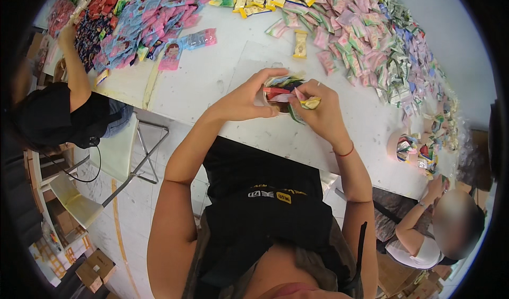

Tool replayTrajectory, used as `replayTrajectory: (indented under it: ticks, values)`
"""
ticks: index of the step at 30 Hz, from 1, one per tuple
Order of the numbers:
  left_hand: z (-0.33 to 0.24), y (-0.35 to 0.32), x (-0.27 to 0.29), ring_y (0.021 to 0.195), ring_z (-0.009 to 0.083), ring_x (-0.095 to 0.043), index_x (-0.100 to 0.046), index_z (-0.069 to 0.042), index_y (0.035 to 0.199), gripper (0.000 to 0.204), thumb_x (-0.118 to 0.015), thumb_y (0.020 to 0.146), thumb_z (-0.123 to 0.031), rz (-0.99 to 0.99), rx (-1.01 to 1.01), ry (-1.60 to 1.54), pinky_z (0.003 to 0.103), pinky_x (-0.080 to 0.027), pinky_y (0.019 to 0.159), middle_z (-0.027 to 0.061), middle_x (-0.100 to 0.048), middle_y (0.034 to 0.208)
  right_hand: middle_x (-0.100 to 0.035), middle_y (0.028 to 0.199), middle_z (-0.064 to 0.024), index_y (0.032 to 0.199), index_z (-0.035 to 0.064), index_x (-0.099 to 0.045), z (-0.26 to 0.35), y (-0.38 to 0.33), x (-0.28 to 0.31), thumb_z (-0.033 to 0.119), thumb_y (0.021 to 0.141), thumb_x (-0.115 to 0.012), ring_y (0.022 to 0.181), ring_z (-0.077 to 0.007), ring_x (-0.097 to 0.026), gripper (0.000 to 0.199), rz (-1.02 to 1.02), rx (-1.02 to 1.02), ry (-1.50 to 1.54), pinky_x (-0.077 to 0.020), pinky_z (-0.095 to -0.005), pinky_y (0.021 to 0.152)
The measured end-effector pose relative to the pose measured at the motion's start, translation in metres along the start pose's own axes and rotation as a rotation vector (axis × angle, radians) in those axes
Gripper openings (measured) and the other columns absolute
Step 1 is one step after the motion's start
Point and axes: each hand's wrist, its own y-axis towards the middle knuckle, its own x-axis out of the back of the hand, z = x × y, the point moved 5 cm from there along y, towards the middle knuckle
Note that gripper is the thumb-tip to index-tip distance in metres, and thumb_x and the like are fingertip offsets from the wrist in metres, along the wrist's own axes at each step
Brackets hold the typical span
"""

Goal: The person sorts small wrapped candies by color on a white table, picking them up and placing them into a small container. Another person works alongside at the same table, also sorting candies.

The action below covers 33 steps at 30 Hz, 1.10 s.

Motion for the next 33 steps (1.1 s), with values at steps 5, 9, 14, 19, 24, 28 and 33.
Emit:
replayTrajectory:
  ticks: [5,9,14,19,24,28,33]
  values:
    - [0.003,0.002,-0.008,0.118,0.0175,-0.057,-0.049,-0.003,0.137,0.057,-0.072,0.085,-0.001,-0.09,0.198,-0.153,0.03,-0.049,0.096,0.0098,-0.053,0.136,-0.063,0.078,-0.0056,0.087,-0.0014,-0.065,0.007,0.001,-0.002,0.008,0.084,-0.076,0.069,-0.0139,-0.056,0.015,0.056,0.04,-0.153,-0.0454,-0.0294,0.065]
    - [0.018,0.001,-0.012,0.116,0.0144,-0.058,-0.049,-0.003,0.137,0.052,-0.066,0.088,0.003,-0.144,0.14,-0.175,0.029,-0.051,0.093,0.008,-0.054,0.134,-0.067,0.082,-0.0036,0.09,0.0004,-0.064,-0.015,-0.007,-0.001,0.005,0.085,-0.075,0.069,-0.0096,-0.058,0.012,-0.098,-0.132,0.374,-0.0471,-0.0254,0.064]
    - [0.016,0.003,-0.01,0.118,0.0137,-0.057,-0.049,-0.003,0.137,0.053,-0.06,0.086,0.009,-0.133,0.159,-0.079,0.028,-0.049,0.096,0.0069,-0.056,0.132,-0.069,0.085,-0.0066,0.089,0.0041,-0.064,-0.008,-0.016,-0.01,0.001,0.079,-0.081,0.069,-0.0147,-0.063,0.02,-0.423,0.366,0.125,-0.0504,-0.0241,0.065]
    - [0.018,0.002,-0.006,0.118,0.0133,-0.056,-0.051,-0.002,0.135,0.053,-0.059,0.084,0.011,-0.127,0.167,-0.094,0.028,-0.047,0.098,0.0065,-0.057,0.132,-0.07,0.091,-0.0044,0.091,0.0084,-0.064,-0.001,-0.015,-0.007,-0.001,0.069,-0.083,0.082,-0.0245,-0.065,0.03,-0.193,0.614,-0.185,-0.0534,-0.0314,0.069]
    - [0.019,0.004,-0.005,0.117,0.0129,-0.056,-0.053,-0.002,0.132,0.053,-0.063,0.082,0.01,-0.14,0.182,-0.112,0.029,-0.048,0.098,0.0068,-0.057,0.131,-0.065,0.088,-0.0044,0.094,0.0096,-0.067,0.007,-0.006,0.002,-0.001,0.068,-0.081,0.086,-0.0257,-0.062,0.031,0.047,0.333,-0.3,-0.0524,-0.0337,0.07]
    - [0.013,0.006,-0.007,0.102,0.0211,-0.064,-0.055,-0.003,0.126,0.055,-0.076,0.076,-0.006,-0.144,0.125,-0.082,0.033,-0.051,0.087,0.0118,-0.064,0.118,-0.06,0.085,-0.0054,0.092,0.0065,-0.069,-0.015,-0.003,0.004,0.001,0.074,-0.079,0.082,-0.0233,-0.06,0.022,0.083,0.145,-0.138,-0.05,-0.0331,0.067]
    - [0.009,0.019,-0.015,0.084,0.0326,-0.068,-0.059,-0.004,0.109,0.052,-0.084,0.067,-0.021,-0.283,0.101,0.227,0.038,-0.053,0.074,0.0152,-0.07,0.1,-0.057,0.082,-0.0021,0.087,0.0024,-0.067,-0.025,-0.006,0.017,0.007,0.08,-0.081,0.078,-0.0117,-0.054,0.016,0.033,-0.183,0.39,-0.0426,-0.0248,0.068]
